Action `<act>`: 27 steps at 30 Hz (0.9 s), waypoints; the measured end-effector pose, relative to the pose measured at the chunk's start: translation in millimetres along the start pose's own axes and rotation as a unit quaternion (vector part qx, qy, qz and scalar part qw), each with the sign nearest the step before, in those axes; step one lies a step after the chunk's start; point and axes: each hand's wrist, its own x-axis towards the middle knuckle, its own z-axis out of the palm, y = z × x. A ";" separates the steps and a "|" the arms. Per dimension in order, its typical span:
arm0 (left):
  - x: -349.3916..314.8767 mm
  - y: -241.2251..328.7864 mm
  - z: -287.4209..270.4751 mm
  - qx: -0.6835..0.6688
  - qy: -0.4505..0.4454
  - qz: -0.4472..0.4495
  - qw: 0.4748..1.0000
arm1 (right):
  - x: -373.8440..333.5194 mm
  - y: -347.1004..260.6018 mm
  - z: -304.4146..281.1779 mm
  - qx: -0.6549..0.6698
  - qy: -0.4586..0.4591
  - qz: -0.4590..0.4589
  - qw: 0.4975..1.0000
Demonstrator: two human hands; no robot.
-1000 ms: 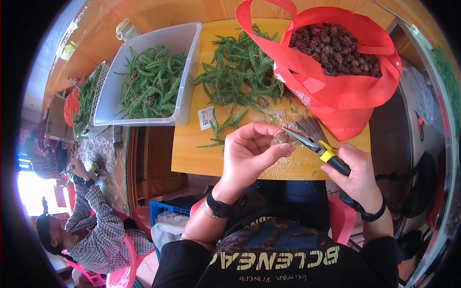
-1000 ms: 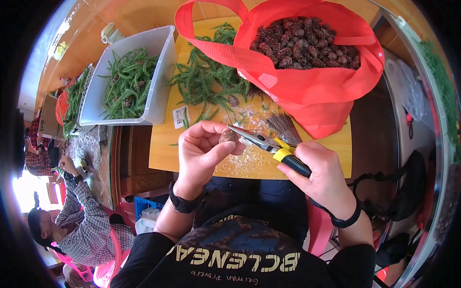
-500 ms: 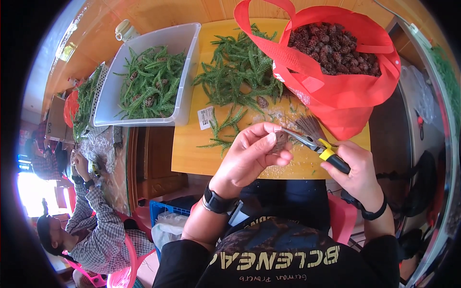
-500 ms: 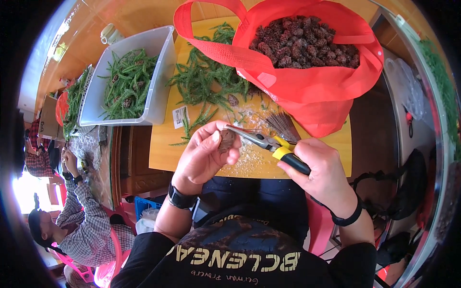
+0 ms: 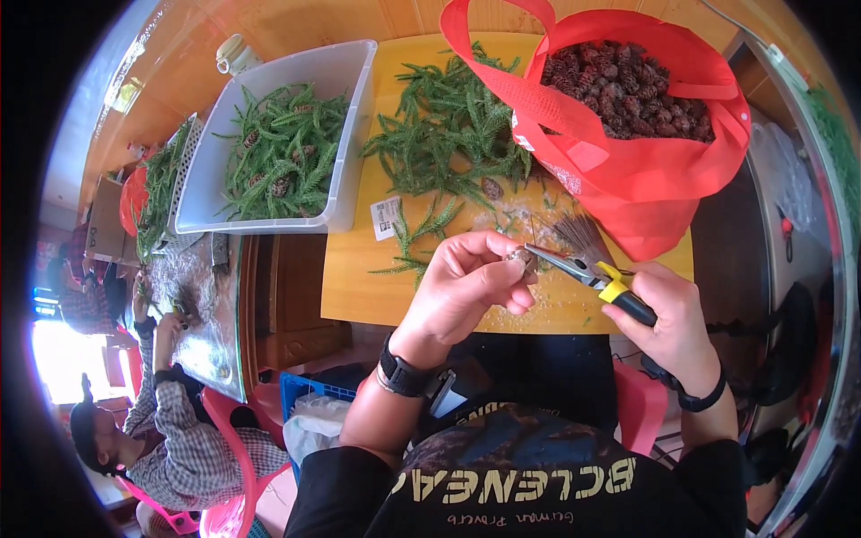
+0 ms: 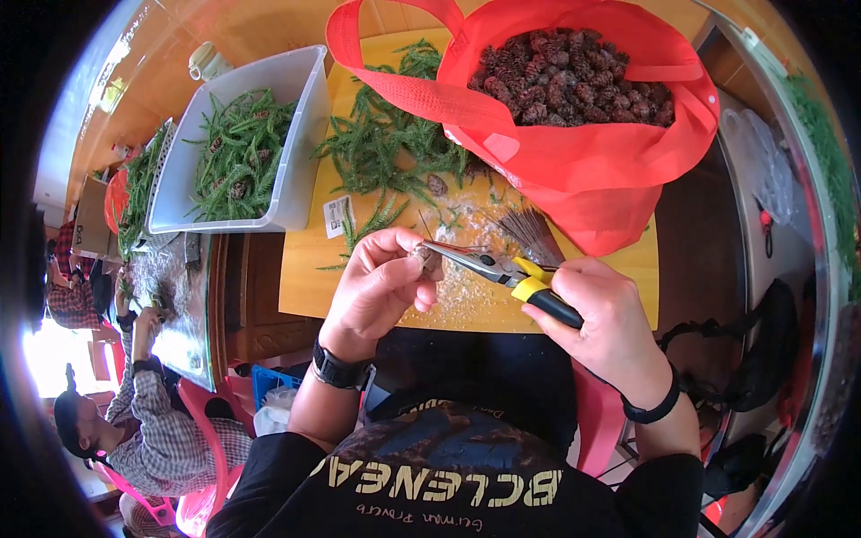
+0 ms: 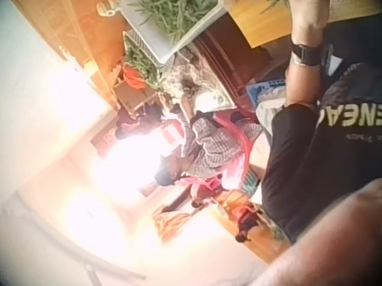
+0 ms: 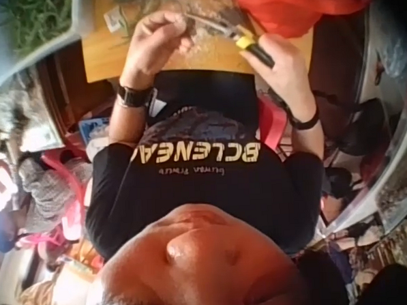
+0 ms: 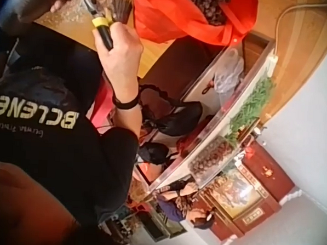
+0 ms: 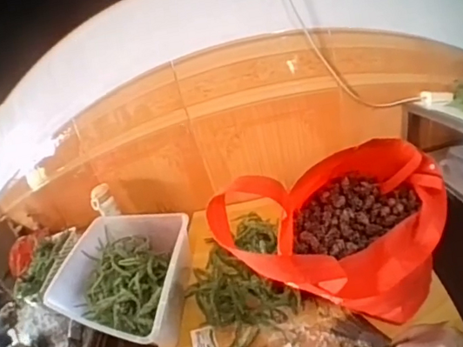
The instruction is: Trim green plant sprigs with shears and place them into bags.
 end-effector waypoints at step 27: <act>1.3 -9.2 -2.1 0.001 0.043 0.114 0.993 | -4.6 7.3 1.9 -0.039 -0.010 -0.014 0.999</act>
